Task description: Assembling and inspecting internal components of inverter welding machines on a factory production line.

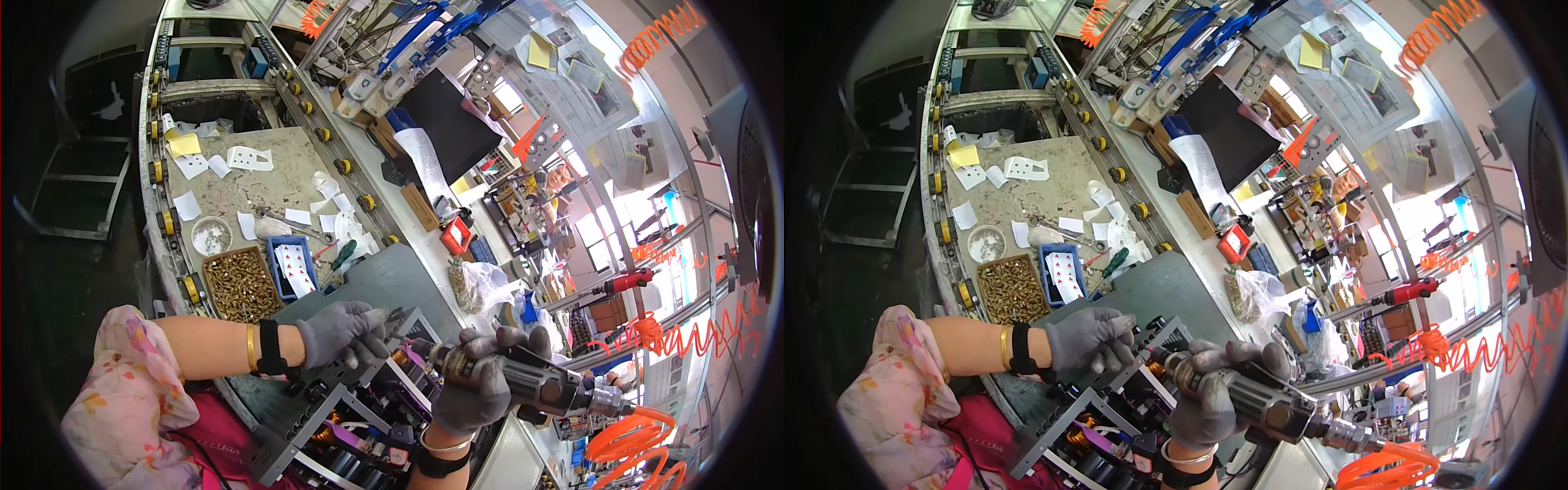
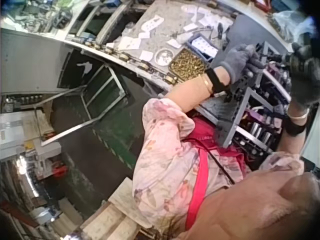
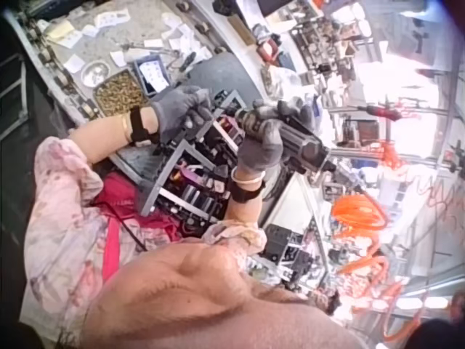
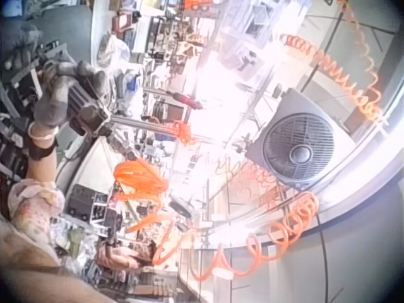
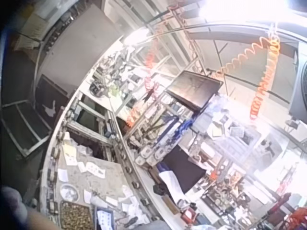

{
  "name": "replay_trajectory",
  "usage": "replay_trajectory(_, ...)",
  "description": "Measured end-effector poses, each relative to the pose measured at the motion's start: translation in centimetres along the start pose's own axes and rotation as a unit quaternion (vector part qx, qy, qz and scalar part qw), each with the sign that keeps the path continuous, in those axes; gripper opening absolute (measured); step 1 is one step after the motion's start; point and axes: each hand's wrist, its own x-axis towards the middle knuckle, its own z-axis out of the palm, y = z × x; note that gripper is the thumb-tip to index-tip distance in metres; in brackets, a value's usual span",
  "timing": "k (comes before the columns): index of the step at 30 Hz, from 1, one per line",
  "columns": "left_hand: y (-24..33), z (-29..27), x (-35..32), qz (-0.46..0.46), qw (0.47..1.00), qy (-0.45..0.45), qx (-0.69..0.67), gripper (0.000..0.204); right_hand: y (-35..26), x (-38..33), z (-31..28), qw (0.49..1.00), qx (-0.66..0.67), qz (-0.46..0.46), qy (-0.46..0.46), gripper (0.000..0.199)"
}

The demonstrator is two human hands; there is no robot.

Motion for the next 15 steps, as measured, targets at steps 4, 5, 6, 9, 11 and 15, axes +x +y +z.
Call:
replay_trajectory(4,-0.24,0.10,-0.13,-0.009,1.000,-0.002,0.007,0.034,-0.09,-0.41,-0.25,1.000,-0.002,0.007,-0.009,0.064)
replay_trajectory(5,-0.32,0.15,-0.18,-0.021,1.000,-0.014,-0.004,0.036,-0.13,-0.49,-0.28,1.000,0.001,0.004,-0.016,0.065)
replay_trajectory(6,-0.44,0.22,-0.20,-0.014,1.000,-0.019,-0.005,0.036,-0.19,-0.60,-0.30,1.000,0.002,0.006,-0.022,0.065)
replay_trajectory(9,-0.80,0.37,-0.16,-0.040,0.997,-0.047,-0.046,0.037,-0.38,-0.81,-0.28,1.000,0.009,0.018,-0.021,0.065)
replay_trajectory(11,-0.92,0.32,-0.01,-0.043,0.995,-0.063,-0.061,0.038,-0.46,-0.89,-0.19,0.999,0.016,0.023,-0.024,0.067)
replay_trajectory(15,-0.73,-0.02,0.37,-0.049,0.993,-0.095,-0.052,0.039,-0.28,-1.09,0.02,0.999,0.002,0.016,-0.030,0.067)
